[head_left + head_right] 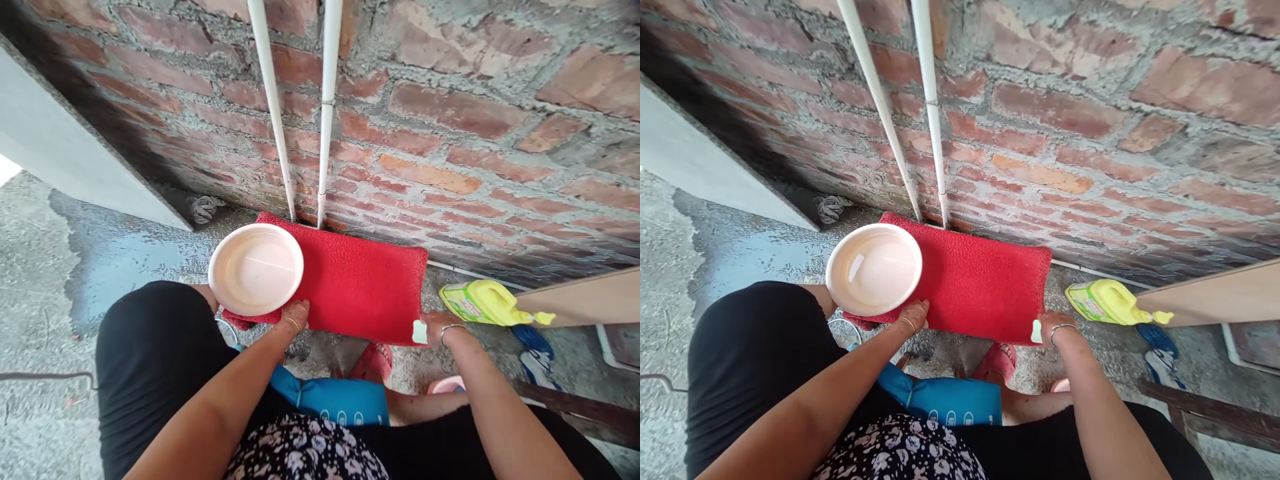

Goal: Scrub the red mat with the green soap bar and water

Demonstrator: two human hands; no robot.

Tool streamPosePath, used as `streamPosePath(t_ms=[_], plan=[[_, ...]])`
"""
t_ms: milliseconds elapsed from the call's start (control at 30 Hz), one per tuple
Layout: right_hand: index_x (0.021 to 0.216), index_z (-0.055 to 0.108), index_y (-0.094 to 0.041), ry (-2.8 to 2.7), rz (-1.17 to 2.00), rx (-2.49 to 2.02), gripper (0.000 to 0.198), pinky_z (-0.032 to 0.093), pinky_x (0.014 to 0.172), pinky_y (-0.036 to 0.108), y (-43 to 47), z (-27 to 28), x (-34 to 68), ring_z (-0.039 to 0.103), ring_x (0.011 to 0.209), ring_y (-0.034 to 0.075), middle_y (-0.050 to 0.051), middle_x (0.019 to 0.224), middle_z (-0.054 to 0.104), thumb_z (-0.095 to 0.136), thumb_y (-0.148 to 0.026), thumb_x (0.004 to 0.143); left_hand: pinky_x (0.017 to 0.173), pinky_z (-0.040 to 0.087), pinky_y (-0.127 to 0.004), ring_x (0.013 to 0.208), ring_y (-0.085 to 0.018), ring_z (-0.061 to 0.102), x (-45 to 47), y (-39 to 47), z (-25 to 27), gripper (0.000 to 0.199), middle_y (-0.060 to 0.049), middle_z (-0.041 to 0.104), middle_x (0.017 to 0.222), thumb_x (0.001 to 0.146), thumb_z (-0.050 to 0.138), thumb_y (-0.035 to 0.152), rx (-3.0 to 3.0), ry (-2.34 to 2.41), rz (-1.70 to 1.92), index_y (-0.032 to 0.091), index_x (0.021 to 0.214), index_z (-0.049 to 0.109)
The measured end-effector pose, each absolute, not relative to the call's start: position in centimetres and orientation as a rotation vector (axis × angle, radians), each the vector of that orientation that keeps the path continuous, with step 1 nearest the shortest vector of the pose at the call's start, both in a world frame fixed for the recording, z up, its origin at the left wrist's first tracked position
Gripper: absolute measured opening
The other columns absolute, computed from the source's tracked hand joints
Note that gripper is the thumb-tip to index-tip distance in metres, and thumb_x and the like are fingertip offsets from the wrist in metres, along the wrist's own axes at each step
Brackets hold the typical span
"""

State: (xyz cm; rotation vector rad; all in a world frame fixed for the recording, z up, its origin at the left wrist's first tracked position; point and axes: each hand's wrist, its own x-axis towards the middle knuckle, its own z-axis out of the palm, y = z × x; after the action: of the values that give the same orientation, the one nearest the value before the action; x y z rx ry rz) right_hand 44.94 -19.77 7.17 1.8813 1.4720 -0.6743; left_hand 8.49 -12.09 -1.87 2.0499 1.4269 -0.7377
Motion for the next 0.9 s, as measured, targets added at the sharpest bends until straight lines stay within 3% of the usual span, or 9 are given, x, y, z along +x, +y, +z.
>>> streamPosePath(t_ms=[133, 233, 500, 767, 900], plan=[[0.114, 0.058, -0.028, 1.746, -0.688, 1.831, 0.053, 0.04, 0.075, 0.03, -15.0, 8.7, 39.0, 0.058, 0.094, 0.021, 0.005, 0.104, 0.058, 0.07, -0.031, 0.063, 0.08, 0.049, -0.037, 0.1, -0.027, 0.061, 8.3, -12.3, -2.2, 0.05, -0.016, 0.061, 0.106, 0.064, 0.073, 0.018, 2.041, 1.422, -0.685, 0.014, 0.11, 0.053], [0.124, 0.051, -0.029, 1.955, -0.576, 1.843, 0.052, 0.037, 0.083, 0.032, -10.9, 8.6, 31.9, 0.054, 0.1, 0.022, 0.006, 0.11, 0.054, 0.061, -0.036, 0.073, 0.082, 0.048, -0.039, 0.101, -0.028, 0.06, 8.2, -12.5, -2.3, 0.046, -0.015, 0.061, 0.107, 0.067, 0.07, 0.015, 2.029, 1.43, -0.645, 0.015, 0.11, 0.053], [0.125, 0.051, -0.03, 2.119, -0.625, 1.745, 0.051, 0.036, 0.087, 0.036, -6.0, 5.1, 20.7, 0.052, 0.104, 0.025, 0.009, 0.115, 0.052, 0.059, -0.034, 0.075, 0.087, 0.046, -0.042, 0.104, -0.033, 0.058, 7.9, -12.5, -2.1, 0.04, -0.017, 0.06, 0.106, 0.075, 0.063, 0.017, 2.011, 1.405, -0.59, 0.008, 0.113, 0.055], [0.124, 0.053, -0.031, 1.758, -0.539, 1.759, 0.056, 0.04, 0.081, 0.036, -9.8, 5.9, 35.6, 0.056, 0.103, 0.025, 0.007, 0.113, 0.056, 0.064, -0.028, 0.069, 0.083, 0.048, -0.039, 0.101, -0.03, 0.06, 7.9, -12.5, -2.2, 0.046, -0.015, 0.062, 0.105, 0.066, 0.068, 0.012, 2.024, 1.393, -0.608, 0.014, 0.111, 0.055], [0.114, 0.062, -0.026, 1.487, -0.396, 1.803, 0.043, 0.041, 0.079, 0.038, -10.8, 8.1, 41.7, 0.057, 0.1, 0.028, 0.011, 0.11, 0.058, 0.063, -0.027, 0.071, 0.081, 0.049, -0.04, 0.099, -0.029, 0.06, 7.8, -12.5, -2.4, 0.043, -0.016, 0.062, 0.104, 0.067, 0.067, 0.014, 2.047, 1.397, -0.599, 0.014, 0.109, 0.056]])
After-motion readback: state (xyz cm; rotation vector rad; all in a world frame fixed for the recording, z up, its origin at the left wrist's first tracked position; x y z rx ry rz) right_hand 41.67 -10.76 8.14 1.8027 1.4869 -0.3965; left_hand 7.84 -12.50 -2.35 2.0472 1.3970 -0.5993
